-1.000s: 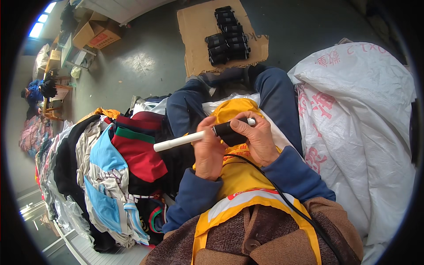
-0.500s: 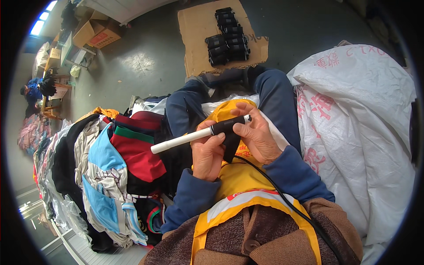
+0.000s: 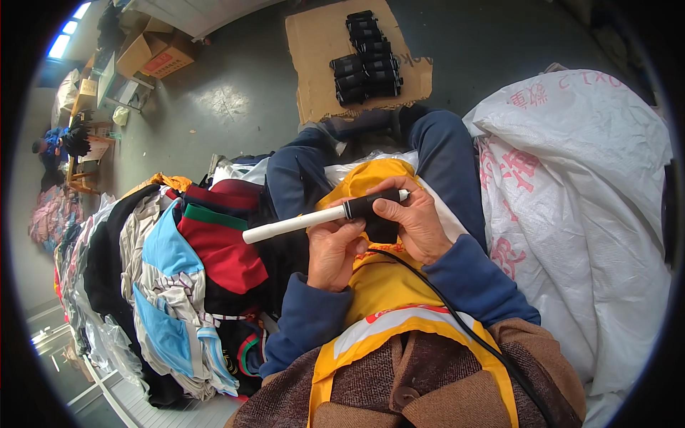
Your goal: Assembling black plastic components onto a white pipe while sitting on the floor in a storage area.
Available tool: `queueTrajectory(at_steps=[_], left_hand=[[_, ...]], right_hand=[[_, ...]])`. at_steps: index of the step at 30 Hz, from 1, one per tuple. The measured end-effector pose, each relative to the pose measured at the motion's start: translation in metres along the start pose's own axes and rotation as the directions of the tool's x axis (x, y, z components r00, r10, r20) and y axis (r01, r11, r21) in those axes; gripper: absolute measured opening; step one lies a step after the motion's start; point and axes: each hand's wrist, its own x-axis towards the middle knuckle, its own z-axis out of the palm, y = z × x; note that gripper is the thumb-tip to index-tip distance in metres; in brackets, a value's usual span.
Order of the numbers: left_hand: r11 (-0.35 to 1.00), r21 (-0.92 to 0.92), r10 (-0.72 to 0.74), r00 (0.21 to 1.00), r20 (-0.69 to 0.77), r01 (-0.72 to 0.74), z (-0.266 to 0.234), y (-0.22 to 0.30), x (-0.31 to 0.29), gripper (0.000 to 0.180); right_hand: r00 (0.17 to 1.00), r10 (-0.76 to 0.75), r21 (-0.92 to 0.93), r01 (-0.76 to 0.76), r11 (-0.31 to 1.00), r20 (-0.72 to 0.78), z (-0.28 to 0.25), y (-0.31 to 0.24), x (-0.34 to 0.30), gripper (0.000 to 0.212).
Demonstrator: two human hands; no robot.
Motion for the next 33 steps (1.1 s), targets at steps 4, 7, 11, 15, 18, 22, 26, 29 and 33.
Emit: queueTrajectory(at_steps=[4,7,11,15,18,22,26,29,33], left_hand=[[0.994,-0.109,0.004,1.000,-0.014,-0.005,0.019,0.004,-0.005,0.037],[0.997,-0.050,0.058,0.998,0.026,-0.057,0.008,-0.003,0.000,0.039],[0.997,0.020,0.076,0.997,-0.005,-0.076,0.003,-0.009,0.001,0.037],[0.999,0.045,0.014,1.000,-0.010,-0.013,0.001,-0.006,0.001,0.037],[0.997,-0.030,-0.069,0.998,-0.012,0.068,0.000,-0.006,0.003,0.037],[0.990,-0.134,-0.043,0.999,0.020,0.045,0.008,-0.002,0.000,0.039],[0.993,-0.116,0.002,0.999,-0.034,-0.006,0.004,-0.008,0.004,0.040],[0.998,-0.060,0.005,0.998,-0.060,-0.009,0.001,-0.009,0.004,0.038],[0.994,0.065,0.091,0.993,-0.080,-0.086,-0.006,-0.012,0.007,0.030]], right_hand=[[1.000,-0.018,-0.035,0.018,0.999,0.005,-0.002,0.001,0.002,0.025],[1.000,-0.028,-0.043,0.028,0.999,-0.013,0.001,-0.001,0.002,0.027],[0.990,0.139,-0.095,-0.142,0.985,-0.036,-0.010,0.003,0.002,0.030],[0.998,0.053,-0.184,-0.060,0.981,-0.043,-0.011,0.003,0.002,0.028],[0.997,0.069,-0.084,-0.072,0.994,-0.040,-0.007,0.003,0.001,0.028],[0.998,0.016,-0.122,-0.024,0.992,-0.064,-0.005,0.002,0.001,0.027],[0.999,0.022,-0.102,-0.026,0.994,-0.040,-0.001,-0.001,0.000,0.030],[0.998,0.047,-0.196,-0.052,0.979,-0.028,-0.014,0.008,0.005,0.030],[0.993,0.114,-0.292,-0.113,0.950,-0.011,-0.015,0.006,0.004,0.027]])
